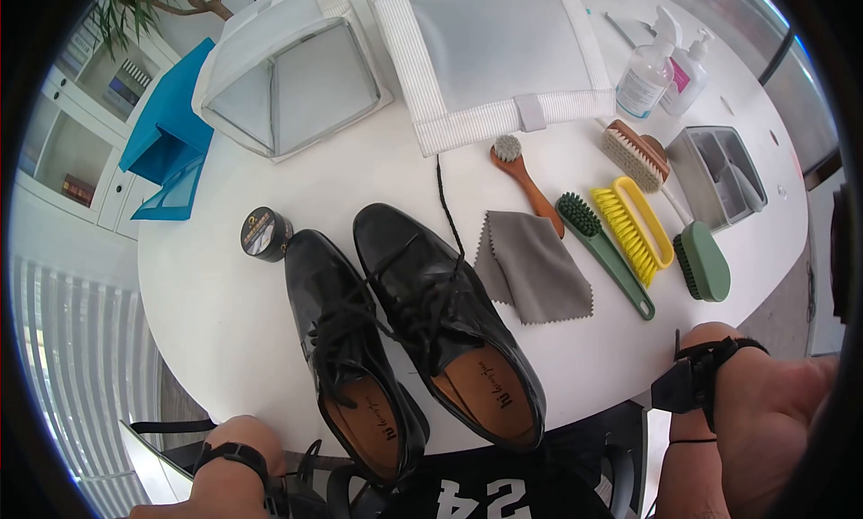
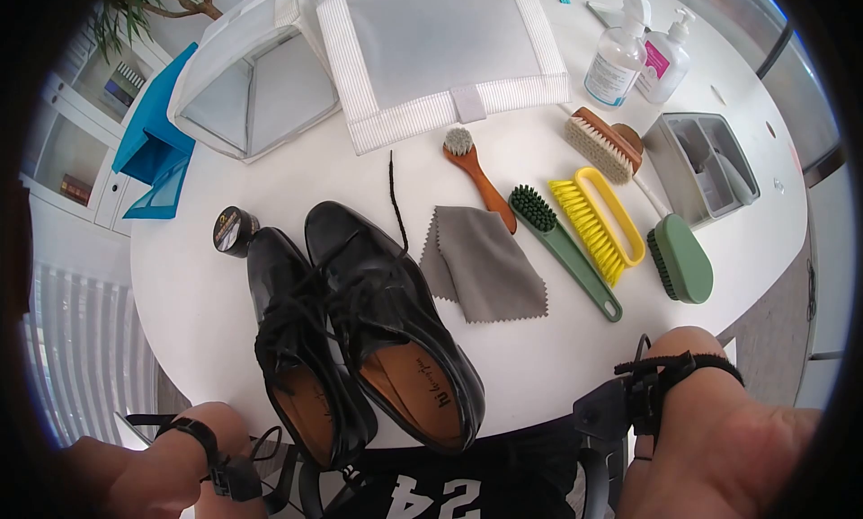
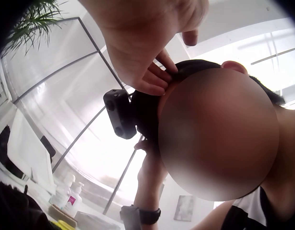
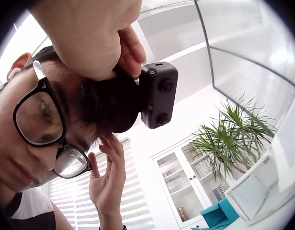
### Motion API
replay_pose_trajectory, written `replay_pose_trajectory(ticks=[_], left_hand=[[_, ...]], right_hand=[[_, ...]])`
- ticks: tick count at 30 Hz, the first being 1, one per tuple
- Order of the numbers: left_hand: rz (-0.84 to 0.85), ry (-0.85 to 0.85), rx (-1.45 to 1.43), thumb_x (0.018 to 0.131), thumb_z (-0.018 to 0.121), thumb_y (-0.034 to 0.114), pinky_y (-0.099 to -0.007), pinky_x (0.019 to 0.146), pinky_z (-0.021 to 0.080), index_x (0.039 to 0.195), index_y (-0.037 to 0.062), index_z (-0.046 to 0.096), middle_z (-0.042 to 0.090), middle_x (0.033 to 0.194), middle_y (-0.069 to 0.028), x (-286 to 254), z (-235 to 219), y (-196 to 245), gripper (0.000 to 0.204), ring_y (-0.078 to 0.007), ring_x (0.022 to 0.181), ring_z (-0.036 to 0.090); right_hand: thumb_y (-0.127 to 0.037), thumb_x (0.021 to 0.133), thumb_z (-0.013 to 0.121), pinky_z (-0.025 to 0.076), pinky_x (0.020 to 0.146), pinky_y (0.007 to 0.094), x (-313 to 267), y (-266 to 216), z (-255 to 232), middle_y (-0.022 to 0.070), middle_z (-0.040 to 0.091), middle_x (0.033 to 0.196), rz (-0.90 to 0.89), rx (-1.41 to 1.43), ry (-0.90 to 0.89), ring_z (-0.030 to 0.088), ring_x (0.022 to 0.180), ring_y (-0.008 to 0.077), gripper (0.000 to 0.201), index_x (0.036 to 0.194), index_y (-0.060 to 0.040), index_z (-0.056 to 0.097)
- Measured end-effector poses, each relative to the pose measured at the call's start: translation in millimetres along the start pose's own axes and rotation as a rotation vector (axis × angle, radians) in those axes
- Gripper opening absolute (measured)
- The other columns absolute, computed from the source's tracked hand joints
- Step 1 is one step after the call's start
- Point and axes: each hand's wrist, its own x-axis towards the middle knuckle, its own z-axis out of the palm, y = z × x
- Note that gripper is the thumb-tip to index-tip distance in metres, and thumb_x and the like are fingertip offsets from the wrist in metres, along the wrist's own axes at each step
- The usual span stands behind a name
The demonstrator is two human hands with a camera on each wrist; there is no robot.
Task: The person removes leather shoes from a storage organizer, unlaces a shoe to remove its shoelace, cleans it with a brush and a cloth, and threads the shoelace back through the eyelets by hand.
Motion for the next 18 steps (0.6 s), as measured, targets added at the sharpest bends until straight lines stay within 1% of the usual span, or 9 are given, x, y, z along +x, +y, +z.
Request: replay_pose_trajectory(ticks=[2, 6, 9, 11, 12, 13, 15, 17, 18], left_hand=[[0.003, 0.005, 0.001, 0.115, 0.054, 0.032, -0.0444, 0.113, 0.049, 0.134, 0.0117, 0.069, 0.071, 0.134, -0.0053, 2, 1, -1, 0.031, -0.0251, 0.122, 0.063], [0.010, 0.014, 0.002, 0.115, 0.055, 0.032, -0.0444, 0.113, 0.049, 0.134, 0.0117, 0.069, 0.071, 0.134, -0.0053, 6, 3, -4, 0.031, -0.0251, 0.122, 0.063], [0.016, 0.021, 0.004, 0.115, 0.055, 0.031, -0.0443, 0.113, 0.049, 0.134, 0.0117, 0.069, 0.071, 0.134, -0.0053, 7, 4, -4, 0.031, -0.0251, 0.122, 0.063], [0.019, 0.028, 0.005, 0.115, 0.055, 0.031, -0.0443, 0.113, 0.049, 0.134, 0.0117, 0.069, 0.071, 0.134, -0.0054, 7, 4, -3, 0.030, -0.0252, 0.122, 0.063], [0.020, 0.030, 0.005, 0.115, 0.055, 0.031, -0.0443, 0.113, 0.049, 0.134, 0.0117, 0.068, 0.071, 0.134, -0.0054, 8, 4, -4, 0.030, -0.0252, 0.122, 0.063], [0.021, 0.031, 0.005, 0.115, 0.055, 0.031, -0.0443, 0.113, 0.049, 0.134, 0.0117, 0.068, 0.071, 0.134, -0.0054, 11, 5, -7, 0.030, -0.0252, 0.122, 0.063], [0.024, 0.030, 0.003, 0.115, 0.055, 0.031, -0.0443, 0.113, 0.049, 0.134, 0.0116, 0.068, 0.071, 0.134, -0.0054, 9, 3, -4, 0.030, -0.0252, 0.122, 0.063], [0.026, 0.030, 0.001, 0.115, 0.055, 0.030, -0.0443, 0.113, 0.049, 0.134, 0.0116, 0.068, 0.071, 0.134, -0.0054, 12, 4, -8, 0.030, -0.0253, 0.122, 0.063], [0.028, 0.033, 0.001, 0.115, 0.056, 0.030, -0.0443, 0.113, 0.049, 0.134, 0.0116, 0.068, 0.071, 0.134, -0.0054, 13, 4, -10, 0.030, -0.0253, 0.122, 0.063]], right_hand=[[-0.030, 0.110, 0.064, 0.062, 0.073, 0.0366, -4, 5, 17, 0.0177, 0.077, 0.109, 0.000, -0.002, 0.003, 0.075, 0.076, 0.0274, 0.040, 0.139, -0.0041, 0.070], [-0.030, 0.110, 0.064, 0.062, 0.073, 0.0366, 0, -4, 6, 0.0178, 0.078, 0.109, -0.003, -0.006, 0.009, 0.075, 0.076, 0.0274, 0.040, 0.139, -0.0041, 0.070], [-0.030, 0.110, 0.064, 0.062, 0.073, 0.0366, -4, 3, 17, 0.0179, 0.078, 0.109, -0.006, -0.008, 0.013, 0.076, 0.076, 0.0275, 0.040, 0.139, -0.0042, 0.070], [-0.030, 0.110, 0.064, 0.062, 0.073, 0.0367, -5, -1, 16, 0.0179, 0.078, 0.109, -0.007, -0.008, 0.015, 0.076, 0.076, 0.0275, 0.040, 0.139, -0.0042, 0.070], [-0.030, 0.109, 0.064, 0.062, 0.073, 0.0367, 0, -2, -5, 0.0179, 0.078, 0.109, -0.007, -0.009, 0.016, 0.076, 0.076, 0.0275, 0.040, 0.139, -0.0043, 0.070], [-0.030, 0.109, 0.064, 0.062, 0.073, 0.0367, 1, -2, -8, 0.0179, 0.078, 0.110, -0.007, -0.012, 0.019, 0.076, 0.076, 0.0275, 0.040, 0.139, -0.0043, 0.070], [-0.030, 0.109, 0.064, 0.063, 0.073, 0.0367, -2, -3, 0, 0.0180, 0.078, 0.110, -0.009, -0.019, 0.026, 0.076, 0.076, 0.0275, 0.040, 0.139, -0.0043, 0.070], [-0.030, 0.109, 0.064, 0.063, 0.073, 0.0367, 5, -6, -14, 0.0180, 0.078, 0.110, -0.010, -0.025, 0.031, 0.076, 0.077, 0.0276, 0.040, 0.139, -0.0044, 0.070], [-0.030, 0.109, 0.065, 0.063, 0.073, 0.0367, 3, -6, -12, 0.0180, 0.078, 0.110, -0.011, -0.026, 0.032, 0.076, 0.077, 0.0276, 0.039, 0.139, -0.0044, 0.070]])
